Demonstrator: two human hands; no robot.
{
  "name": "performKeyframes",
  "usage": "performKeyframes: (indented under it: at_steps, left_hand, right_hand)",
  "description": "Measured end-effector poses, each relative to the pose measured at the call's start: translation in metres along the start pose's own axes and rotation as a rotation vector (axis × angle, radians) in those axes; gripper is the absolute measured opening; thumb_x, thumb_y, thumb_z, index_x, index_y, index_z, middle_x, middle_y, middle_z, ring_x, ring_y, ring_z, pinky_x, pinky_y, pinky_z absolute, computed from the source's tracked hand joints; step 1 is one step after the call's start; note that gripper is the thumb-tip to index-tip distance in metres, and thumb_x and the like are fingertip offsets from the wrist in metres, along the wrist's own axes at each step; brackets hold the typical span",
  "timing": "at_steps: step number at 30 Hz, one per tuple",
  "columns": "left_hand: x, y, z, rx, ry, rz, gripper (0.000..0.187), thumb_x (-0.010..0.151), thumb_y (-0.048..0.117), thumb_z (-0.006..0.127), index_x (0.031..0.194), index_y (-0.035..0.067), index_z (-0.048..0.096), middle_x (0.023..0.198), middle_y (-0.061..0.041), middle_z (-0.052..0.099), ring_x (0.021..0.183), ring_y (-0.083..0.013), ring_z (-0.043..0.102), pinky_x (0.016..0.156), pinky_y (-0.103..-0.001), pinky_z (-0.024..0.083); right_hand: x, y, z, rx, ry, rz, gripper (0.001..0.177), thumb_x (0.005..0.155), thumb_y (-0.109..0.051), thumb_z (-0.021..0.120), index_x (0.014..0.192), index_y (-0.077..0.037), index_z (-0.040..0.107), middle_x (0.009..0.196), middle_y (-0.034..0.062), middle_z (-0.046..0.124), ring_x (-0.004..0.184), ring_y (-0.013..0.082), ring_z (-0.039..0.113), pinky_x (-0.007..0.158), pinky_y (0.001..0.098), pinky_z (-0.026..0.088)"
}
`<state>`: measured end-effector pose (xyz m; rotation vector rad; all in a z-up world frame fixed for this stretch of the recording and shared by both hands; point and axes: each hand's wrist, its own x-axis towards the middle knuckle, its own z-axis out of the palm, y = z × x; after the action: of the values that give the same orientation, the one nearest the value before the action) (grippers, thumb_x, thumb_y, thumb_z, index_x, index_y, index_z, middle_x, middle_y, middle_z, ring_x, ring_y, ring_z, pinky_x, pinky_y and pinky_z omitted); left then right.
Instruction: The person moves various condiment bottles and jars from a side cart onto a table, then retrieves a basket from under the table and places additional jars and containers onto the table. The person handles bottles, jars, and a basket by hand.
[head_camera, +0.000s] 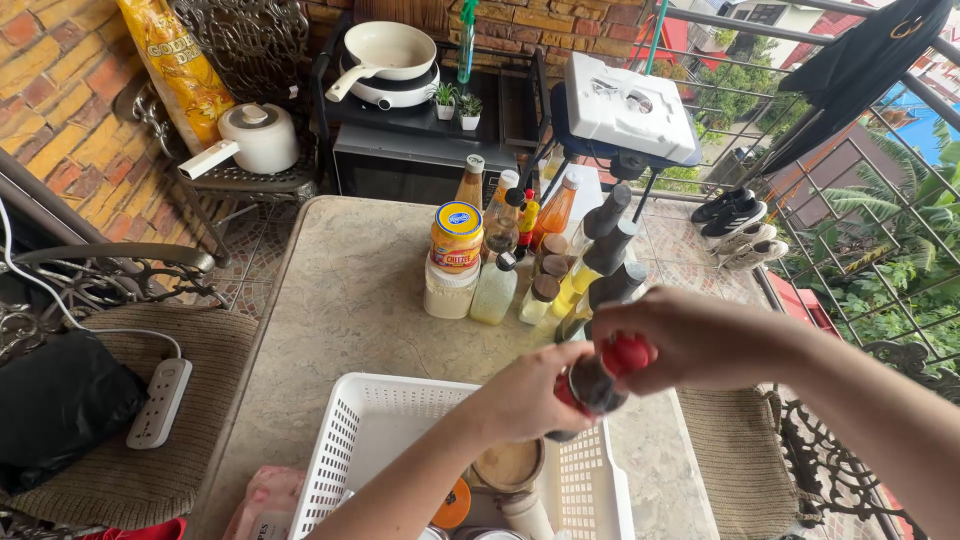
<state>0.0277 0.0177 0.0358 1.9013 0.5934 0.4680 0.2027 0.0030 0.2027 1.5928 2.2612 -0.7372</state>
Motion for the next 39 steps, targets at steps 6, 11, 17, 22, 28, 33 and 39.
performKeyframes:
  at_steps: [6,11,17,22,28,33,39]
  left_hand:
    - [0.029,-0.006,-0.028,0.015,0.318,-0.075,0.085,0.078,0.024,0.082,0.151,0.009,0.042,0.126,-0.017,0.067,0.113,-0.0270,0.071,0.100,-0.036,0.056]
    - [0.027,-0.031,-0.028,0.116,0.322,-0.140,0.099,0.076,0.006,0.078,0.159,0.010,0.025,0.146,-0.021,0.053,0.134,-0.0328,0.055,0.113,-0.037,0.043]
    - [0.013,-0.052,-0.024,0.072,0.261,-0.253,0.106,0.075,0.001,0.078,0.162,0.014,0.017,0.153,-0.019,0.047,0.140,-0.0313,0.049,0.113,-0.037,0.041]
    - [0.006,-0.059,-0.026,0.092,0.218,-0.404,0.108,0.076,0.004,0.079,0.162,0.021,0.018,0.148,-0.019,0.053,0.137,-0.0291,0.054,0.111,-0.036,0.044]
    - [0.008,-0.074,-0.024,0.099,0.209,-0.450,0.107,0.077,0.006,0.078,0.163,0.025,0.018,0.144,-0.015,0.057,0.124,-0.0292,0.063,0.106,-0.037,0.050]
    - [0.009,-0.090,-0.025,0.143,0.223,-0.447,0.101,0.080,0.005,0.074,0.162,0.025,0.020,0.139,-0.013,0.060,0.118,-0.0279,0.066,0.104,-0.037,0.051]
    - [-0.002,-0.098,-0.025,0.105,0.263,-0.484,0.085,0.087,0.000,0.063,0.160,0.025,0.026,0.137,-0.010,0.061,0.113,-0.0264,0.068,0.101,-0.037,0.053]
  right_hand:
    - [0.038,0.018,-0.015,-0.003,0.208,0.041,0.029,0.081,-0.031,0.081,0.103,-0.015,0.068,0.075,0.0051,0.075,0.070,0.0183,0.075,0.067,0.0368,0.060]
    - [0.107,0.054,0.029,0.130,0.206,0.107,0.029,0.080,-0.023,0.082,0.100,-0.008,0.069,0.082,0.0077,0.076,0.071,0.0197,0.079,0.063,0.0322,0.063]
    - [0.173,0.102,0.080,0.073,0.368,0.040,0.037,0.074,-0.012,0.083,0.106,-0.007,0.068,0.094,0.0142,0.071,0.084,0.0238,0.067,0.061,0.0370,0.065]
    - [0.182,0.107,0.082,0.199,0.296,0.198,0.031,0.080,-0.011,0.078,0.109,-0.005,0.067,0.099,0.0145,0.072,0.069,0.0233,0.077,0.054,0.0327,0.064]
    - [0.179,0.094,0.073,0.366,0.276,0.300,0.033,0.084,-0.011,0.076,0.111,0.000,0.061,0.100,0.0142,0.070,0.064,0.0234,0.076,0.047,0.0340,0.064]
    - [0.181,0.092,0.072,0.331,0.261,0.328,0.032,0.087,-0.015,0.076,0.113,-0.001,0.063,0.098,0.0150,0.071,0.065,0.0233,0.076,0.049,0.0338,0.061]
    - [0.170,0.090,0.061,0.304,0.238,0.358,0.054,0.081,-0.019,0.081,0.129,-0.013,0.057,0.102,0.0156,0.070,0.068,0.0239,0.076,0.053,0.0355,0.064]
